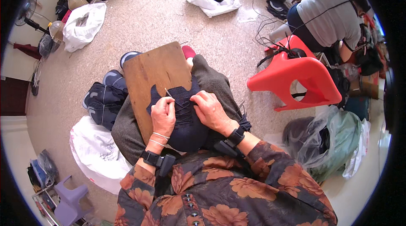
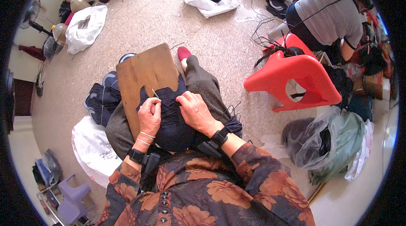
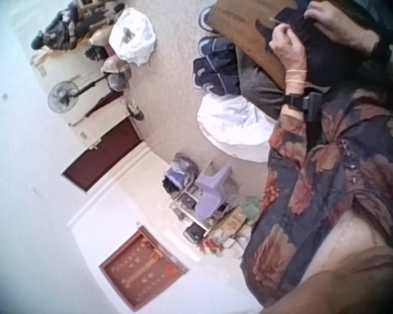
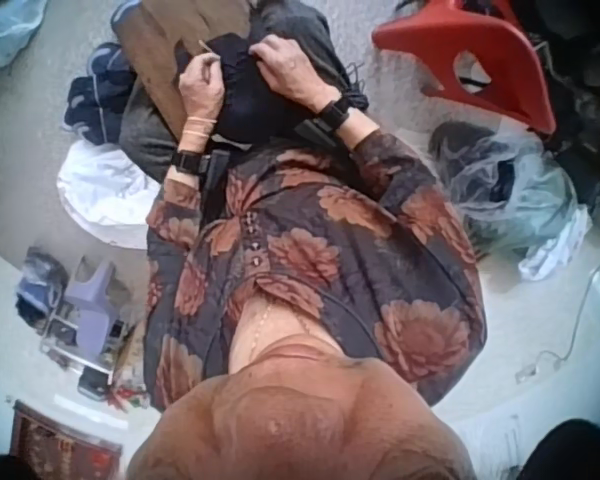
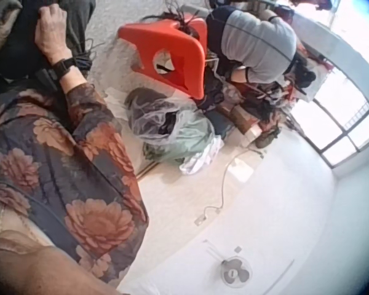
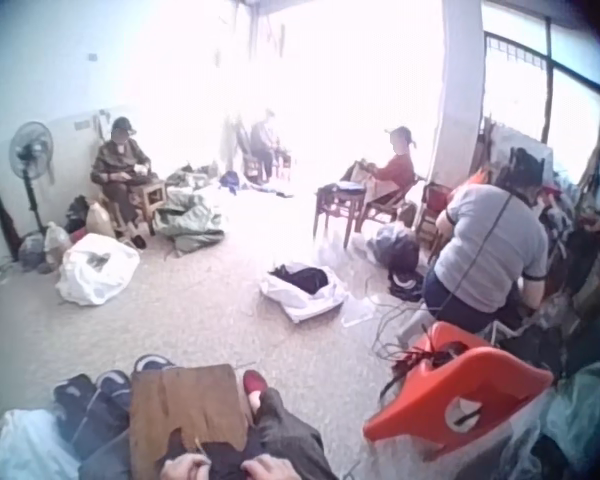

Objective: Hand-sewing a decorative or structural thread onto a shoe upper component.

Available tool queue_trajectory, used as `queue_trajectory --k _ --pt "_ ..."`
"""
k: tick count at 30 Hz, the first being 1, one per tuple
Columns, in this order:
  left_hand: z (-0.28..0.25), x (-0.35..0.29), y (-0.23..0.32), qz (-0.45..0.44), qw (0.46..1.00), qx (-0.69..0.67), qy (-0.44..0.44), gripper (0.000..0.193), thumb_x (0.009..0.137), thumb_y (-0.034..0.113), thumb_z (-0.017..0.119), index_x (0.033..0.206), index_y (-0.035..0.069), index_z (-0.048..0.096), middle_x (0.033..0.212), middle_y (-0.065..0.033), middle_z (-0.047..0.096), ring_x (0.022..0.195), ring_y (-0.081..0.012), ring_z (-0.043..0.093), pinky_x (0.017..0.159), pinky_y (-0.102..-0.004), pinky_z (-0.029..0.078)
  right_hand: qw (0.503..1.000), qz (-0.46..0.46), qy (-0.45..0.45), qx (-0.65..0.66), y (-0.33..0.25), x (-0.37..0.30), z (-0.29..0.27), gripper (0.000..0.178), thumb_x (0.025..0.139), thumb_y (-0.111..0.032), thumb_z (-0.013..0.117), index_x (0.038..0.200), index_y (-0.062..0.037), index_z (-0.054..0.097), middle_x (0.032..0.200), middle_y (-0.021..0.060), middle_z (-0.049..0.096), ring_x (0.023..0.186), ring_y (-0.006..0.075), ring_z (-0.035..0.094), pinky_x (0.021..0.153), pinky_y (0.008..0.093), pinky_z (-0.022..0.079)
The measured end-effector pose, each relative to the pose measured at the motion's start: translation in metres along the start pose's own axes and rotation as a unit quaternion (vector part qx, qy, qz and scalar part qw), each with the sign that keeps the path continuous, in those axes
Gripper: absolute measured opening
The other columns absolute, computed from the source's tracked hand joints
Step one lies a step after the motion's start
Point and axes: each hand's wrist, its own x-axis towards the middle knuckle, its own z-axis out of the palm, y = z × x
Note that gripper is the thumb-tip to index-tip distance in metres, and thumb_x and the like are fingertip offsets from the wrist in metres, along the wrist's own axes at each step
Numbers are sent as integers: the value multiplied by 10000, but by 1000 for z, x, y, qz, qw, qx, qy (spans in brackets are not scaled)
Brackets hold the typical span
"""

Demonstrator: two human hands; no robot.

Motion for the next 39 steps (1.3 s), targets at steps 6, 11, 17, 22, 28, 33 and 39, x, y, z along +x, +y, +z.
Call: queue_trajectory --k 6,11,17,22,28,33,39 --pt "-5 -12 3 8 999 -32 21 36 904 36 711 903 55 681 650 10 469 552 -101 443 530 -272 374 999 11 26 -34 -10 -2 10 223 824 -87 722 1014 -54 610 952 132 590 930 338 613 829 439 478" --pt "8 -1 1 98 985 120 -76 115 869 205 727 910 98 714 856 -96 709 816 -311 687 725 -426 498 997 14 22 -68 -10 -1 18 174 837 -129 723 953 -70 607 909 121 589 892 335 607 803 445 464" --pt "-1 27 11 -1 975 123 -185 104 854 198 731 879 97 730 890 -145 733 892 -351 707 792 -465 547 998 3 41 -52 -3 -8 21 122 867 -63 642 986 -60 622 938 138 604 926 347 613 822 450 467" --pt "6 31 10 75 961 173 -202 116 860 162 687 890 49 681 857 -188 715 890 -381 702 802 -481 549 999 13 18 -27 2 -9 16 185 874 -7 577 1043 -54 636 970 160 614 973 362 616 843 458 480" --pt "10 32 6 137 934 240 -226 112 886 120 611 947 38 567 866 -228 675 891 -404 683 781 -505 542 1000 14 25 -11 3 -12 19 287 870 10 556 1140 -42 639 987 171 613 992 374 616 875 468 491" --pt "10 26 -5 176 946 196 -191 108 910 110 590 970 37 537 866 -212 663 871 -413 672 766 -499 541 999 6 35 -24 4 -14 22 297 854 -12 616 1149 -42 628 1001 161 612 989 376 619 869 461 507" --pt "0 19 -13 160 974 101 -122 87 912 110 634 933 41 587 856 -199 659 838 -391 672 739 -473 533 997 10 12 -74 -7 -10 17 286 865 -20 586 1147 -36 629 1005 159 604 976 365 615 861 451 502"
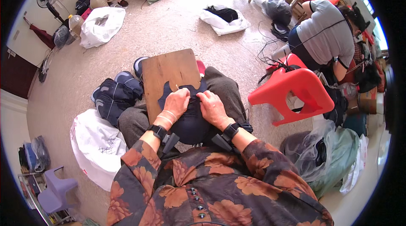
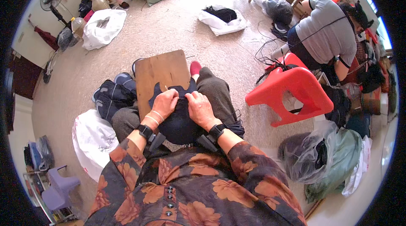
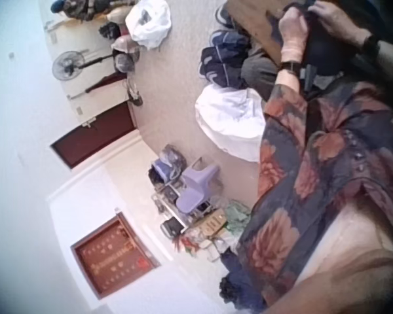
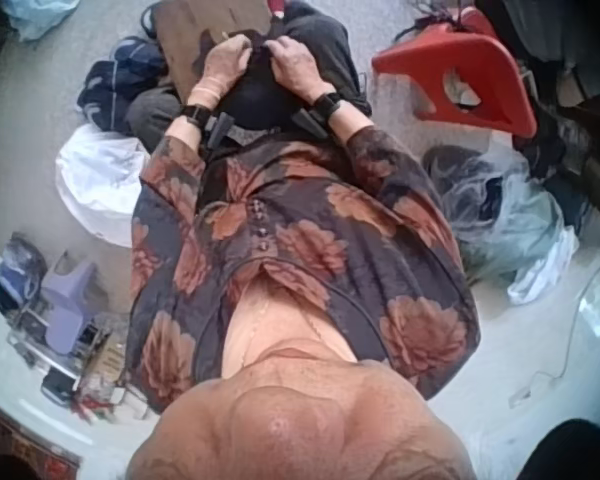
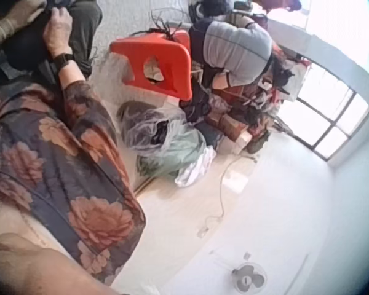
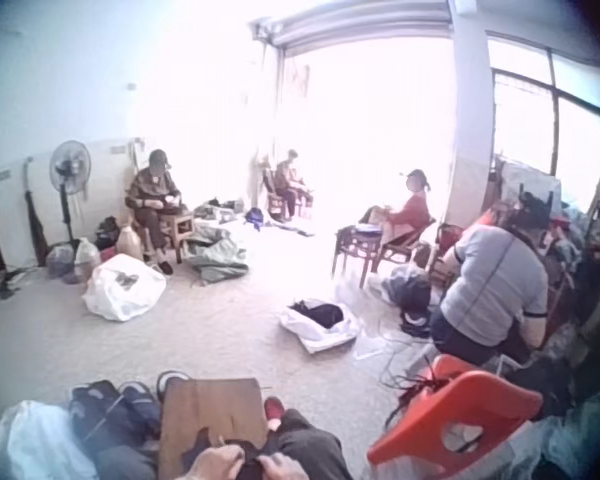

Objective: Hand-sewing a decorative or structural thread onto a shoe upper component.

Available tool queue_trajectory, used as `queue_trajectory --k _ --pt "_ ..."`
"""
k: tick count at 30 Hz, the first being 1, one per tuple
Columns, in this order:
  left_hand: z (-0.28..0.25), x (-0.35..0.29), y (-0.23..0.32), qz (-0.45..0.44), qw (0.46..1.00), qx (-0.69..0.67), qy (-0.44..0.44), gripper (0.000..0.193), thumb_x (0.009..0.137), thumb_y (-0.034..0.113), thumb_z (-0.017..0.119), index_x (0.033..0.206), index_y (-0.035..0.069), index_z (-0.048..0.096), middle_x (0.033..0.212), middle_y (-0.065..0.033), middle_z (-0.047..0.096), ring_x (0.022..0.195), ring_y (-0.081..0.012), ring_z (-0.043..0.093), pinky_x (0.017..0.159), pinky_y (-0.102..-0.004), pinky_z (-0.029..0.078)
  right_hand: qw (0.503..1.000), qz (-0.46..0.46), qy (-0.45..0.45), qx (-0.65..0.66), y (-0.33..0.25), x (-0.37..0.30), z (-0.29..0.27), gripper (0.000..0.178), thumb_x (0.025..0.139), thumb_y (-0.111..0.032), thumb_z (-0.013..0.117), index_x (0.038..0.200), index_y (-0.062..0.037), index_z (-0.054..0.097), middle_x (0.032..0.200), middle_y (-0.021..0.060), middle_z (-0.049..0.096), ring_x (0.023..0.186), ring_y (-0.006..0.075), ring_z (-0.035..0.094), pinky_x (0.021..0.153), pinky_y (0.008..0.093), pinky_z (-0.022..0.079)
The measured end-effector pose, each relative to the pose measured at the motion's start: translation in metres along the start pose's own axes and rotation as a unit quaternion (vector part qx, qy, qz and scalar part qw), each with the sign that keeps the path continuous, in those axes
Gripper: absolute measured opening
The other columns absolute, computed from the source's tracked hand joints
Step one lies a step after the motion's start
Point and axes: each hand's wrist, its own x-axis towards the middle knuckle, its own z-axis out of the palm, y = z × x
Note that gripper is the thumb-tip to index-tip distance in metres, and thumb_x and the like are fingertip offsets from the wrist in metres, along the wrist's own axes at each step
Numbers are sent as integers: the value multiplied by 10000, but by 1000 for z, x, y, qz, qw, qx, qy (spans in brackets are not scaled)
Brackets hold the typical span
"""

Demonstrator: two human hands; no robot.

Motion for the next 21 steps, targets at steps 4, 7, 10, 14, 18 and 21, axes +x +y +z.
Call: queue_trajectory --k 4,7,10,14,18,21 --pt "-16 -25 -9 -120 977 -101 143 102 927 99 694 887 20 643 722 -38 591 659 -145 567 599 -299 463 1000 -5 0 -2 -2 1 -1 264 879 -25 584 1141 -18 617 1001 164 600 966 371 612 859 458 501" --pt "-18 -32 -10 -202 956 -158 144 127 940 116 684 884 3 663 653 -13 575 611 -75 526 565 -273 441 1000 -6 1 17 1 3 -2 273 863 0 593 1134 -30 611 988 182 601 958 383 609 862 469 506" --pt "-18 -29 -12 -213 954 -175 122 163 929 151 689 890 -6 694 638 -77 623 589 -119 577 576 -312 471 999 17 -12 47 -2 8 -4 234 872 -2 592 1103 -26 622 965 178 604 933 382 614 850 459 512" --pt "-11 -7 -13 -282 936 -193 80 242 887 223 755 873 -18 738 666 -81 667 607 -124 603 595 -317 487 1000 14 -10 22 -3 7 -5 215 880 -16 591 1091 -25 630 961 163 600 924 362 619 833 448 502" --pt "2 5 -25 -312 921 -226 59 220 909 203 768 895 -13 730 616 14 602 435 -61 496 365 -253 367 999 -12 11 29 -8 7 -5 209 870 3 604 1075 -28 630 958 158 604 903 363 616 814 452 505" --pt "2 4 -21 -309 917 -245 61 196 912 182 762 911 -11 725 646 14 614 458 -60 507 380 -244 391 999 -13 14 36 -9 5 -6 217 858 22 614 1068 -29 633 958 159 612 900 369 617 812 449 509"
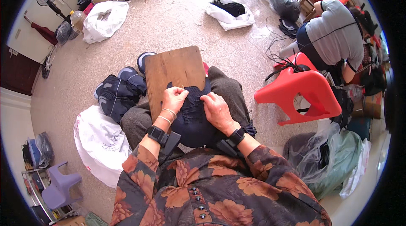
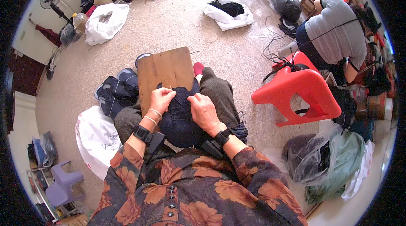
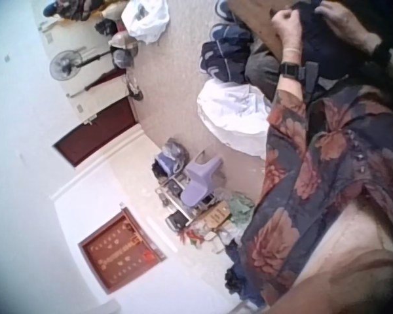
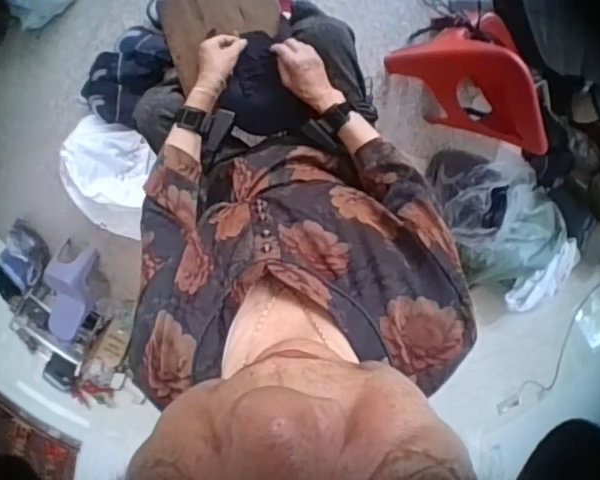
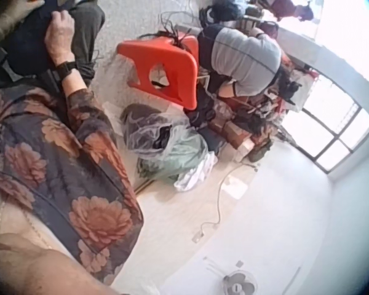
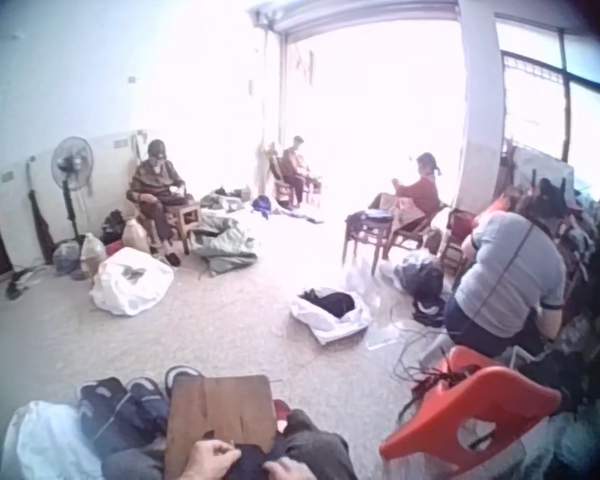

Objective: Hand-sewing a decorative or structural thread onto a shoe upper component.

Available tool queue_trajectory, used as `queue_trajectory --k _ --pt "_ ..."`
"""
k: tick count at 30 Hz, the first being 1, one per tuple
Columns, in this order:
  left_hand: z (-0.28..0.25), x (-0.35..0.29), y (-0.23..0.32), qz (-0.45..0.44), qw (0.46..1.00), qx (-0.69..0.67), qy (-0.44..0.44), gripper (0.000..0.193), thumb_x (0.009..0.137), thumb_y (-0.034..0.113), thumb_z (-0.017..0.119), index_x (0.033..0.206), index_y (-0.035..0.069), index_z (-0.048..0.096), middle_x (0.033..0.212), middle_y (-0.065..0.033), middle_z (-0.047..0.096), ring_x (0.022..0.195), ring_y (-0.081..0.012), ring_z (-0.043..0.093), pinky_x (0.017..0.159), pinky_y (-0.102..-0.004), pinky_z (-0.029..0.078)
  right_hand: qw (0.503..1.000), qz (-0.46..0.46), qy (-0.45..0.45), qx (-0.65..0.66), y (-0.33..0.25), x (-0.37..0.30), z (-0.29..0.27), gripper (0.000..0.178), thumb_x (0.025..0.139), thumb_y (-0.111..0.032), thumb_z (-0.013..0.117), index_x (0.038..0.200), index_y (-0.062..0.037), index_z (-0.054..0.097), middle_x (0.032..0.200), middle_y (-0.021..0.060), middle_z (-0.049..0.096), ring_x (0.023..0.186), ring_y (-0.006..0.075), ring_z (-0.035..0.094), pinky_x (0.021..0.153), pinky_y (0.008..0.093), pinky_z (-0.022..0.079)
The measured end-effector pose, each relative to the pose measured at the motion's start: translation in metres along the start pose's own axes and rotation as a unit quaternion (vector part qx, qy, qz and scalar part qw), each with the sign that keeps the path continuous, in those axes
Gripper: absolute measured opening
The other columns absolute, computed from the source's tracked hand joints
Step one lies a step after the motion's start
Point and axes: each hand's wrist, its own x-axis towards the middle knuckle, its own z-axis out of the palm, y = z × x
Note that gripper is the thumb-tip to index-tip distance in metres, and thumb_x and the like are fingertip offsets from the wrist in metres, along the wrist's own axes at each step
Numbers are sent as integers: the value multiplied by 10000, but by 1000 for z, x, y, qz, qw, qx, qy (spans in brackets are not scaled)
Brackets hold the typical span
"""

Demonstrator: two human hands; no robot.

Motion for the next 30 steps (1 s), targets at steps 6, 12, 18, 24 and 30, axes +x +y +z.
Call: queue_trajectory --k 6,12,18,24,30 --pt "-14 -35 12 -11 996 -91 3 203 954 171 700 875 -15 720 682 17 623 508 -48 539 410 -236 424 999 -8 19 41 -1 -3 -7 222 854 47 605 1061 -26 635 964 156 616 907 367 623 815 440 514" --pt "-12 -51 7 -21 988 -147 44 157 958 136 700 890 -4 724 801 -21 678 563 -53 568 409 -215 455 996 -31 37 68 -12 1 -9 221 844 52 612 1053 -20 625 957 152 605 896 364 625 799 436 524" --pt "-15 -59 3 42 995 -27 87 110 931 93 723 878 -2 707 831 -35 700 629 -76 601 508 -249 483 995 -53 0 88 -19 2 0 224 826 35 614 1044 -11 613 948 155 585 908 360 622 813 440 526" --pt "-15 -61 -4 144 977 110 115 146 923 122 710 878 -14 685 819 -138 680 745 -267 671 694 -370 520 995 -46 -42 72 -14 -2 12 215 826 27 600 1038 -2 615 953 165 580 936 367 618 837 443 527" --pt "-26 -56 -14 20 999 9 45 159 946 126 677 915 -22 725 744 -91 680 676 -183 639 657 -332 505 995 -35 -31 91 -12 -3 14 207 844 36 595 1045 -4 617 955 171 590 930 376 629 828 452 534"
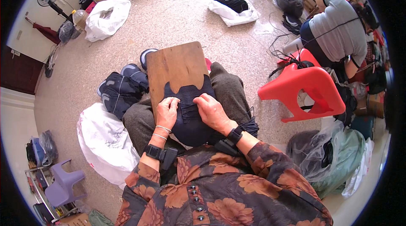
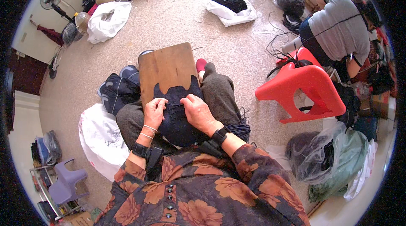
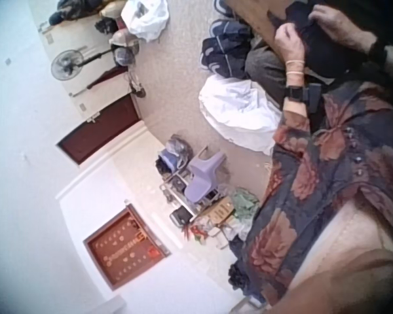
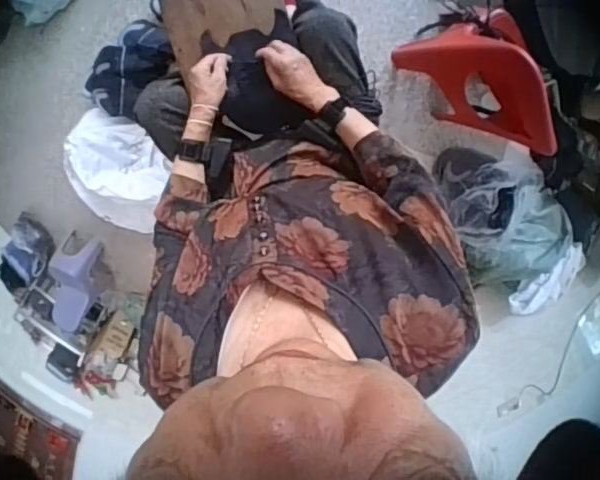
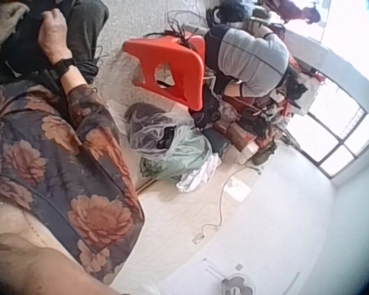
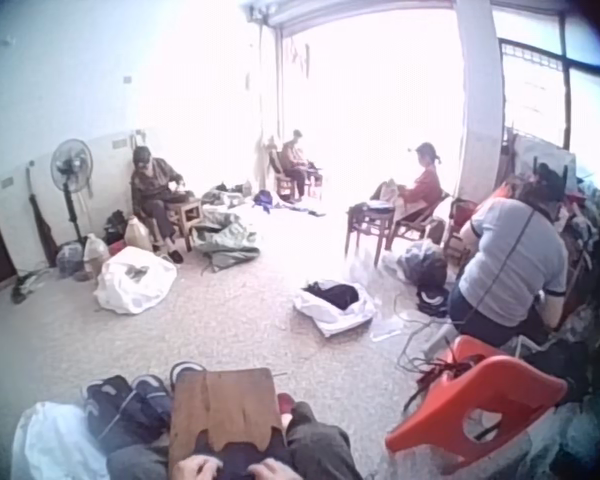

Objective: Hand-sewing a decorative or structural thread onto a shoe upper component.

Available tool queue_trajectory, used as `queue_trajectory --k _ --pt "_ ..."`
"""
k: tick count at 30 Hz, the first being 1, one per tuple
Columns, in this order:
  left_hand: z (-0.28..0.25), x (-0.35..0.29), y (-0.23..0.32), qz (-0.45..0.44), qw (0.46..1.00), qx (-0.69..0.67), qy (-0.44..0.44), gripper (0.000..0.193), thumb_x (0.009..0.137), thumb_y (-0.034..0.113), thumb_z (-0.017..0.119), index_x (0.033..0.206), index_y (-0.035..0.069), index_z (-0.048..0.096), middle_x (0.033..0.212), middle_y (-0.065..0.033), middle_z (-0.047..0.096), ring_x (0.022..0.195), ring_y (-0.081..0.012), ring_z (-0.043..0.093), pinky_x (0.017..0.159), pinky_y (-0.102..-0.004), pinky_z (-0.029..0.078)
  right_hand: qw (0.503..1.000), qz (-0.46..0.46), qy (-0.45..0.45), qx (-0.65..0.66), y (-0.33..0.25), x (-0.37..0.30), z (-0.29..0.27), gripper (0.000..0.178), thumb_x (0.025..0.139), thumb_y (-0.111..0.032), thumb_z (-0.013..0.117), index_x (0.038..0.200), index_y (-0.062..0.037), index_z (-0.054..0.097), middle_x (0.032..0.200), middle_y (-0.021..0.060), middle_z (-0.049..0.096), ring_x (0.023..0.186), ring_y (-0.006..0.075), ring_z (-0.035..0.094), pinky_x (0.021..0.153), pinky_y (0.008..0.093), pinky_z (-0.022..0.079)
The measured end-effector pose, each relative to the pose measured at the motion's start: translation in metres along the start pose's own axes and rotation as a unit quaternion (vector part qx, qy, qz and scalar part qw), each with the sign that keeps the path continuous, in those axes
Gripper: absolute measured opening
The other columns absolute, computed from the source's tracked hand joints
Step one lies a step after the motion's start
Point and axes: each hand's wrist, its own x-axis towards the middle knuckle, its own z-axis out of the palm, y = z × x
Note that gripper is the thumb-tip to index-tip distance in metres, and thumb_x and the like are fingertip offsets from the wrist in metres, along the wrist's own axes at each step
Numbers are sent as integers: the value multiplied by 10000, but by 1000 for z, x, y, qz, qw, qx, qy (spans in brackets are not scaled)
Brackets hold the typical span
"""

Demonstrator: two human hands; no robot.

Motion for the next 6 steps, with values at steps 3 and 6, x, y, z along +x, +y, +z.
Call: queue_trajectory --k 3,6 --pt "-3 0 3 -34 999 -30 -24 167 965 145 665 930 0 739 705 -44 670 627 -157 618 633 -318 508 997 35 33 63 1 -1 0 188 887 38 587 1068 -1 617 968 176 604 927 386 639 816 449 542" --pt "-10 -1 6 -88 994 -43 -44 168 977 189 666 952 52 759 739 -30 693 581 -155 594 596 -318 543 991 77 55 91 3 -4 -3 184 925 41 591 1097 -5 636 992 176 642 918 329 672 806 413 551"
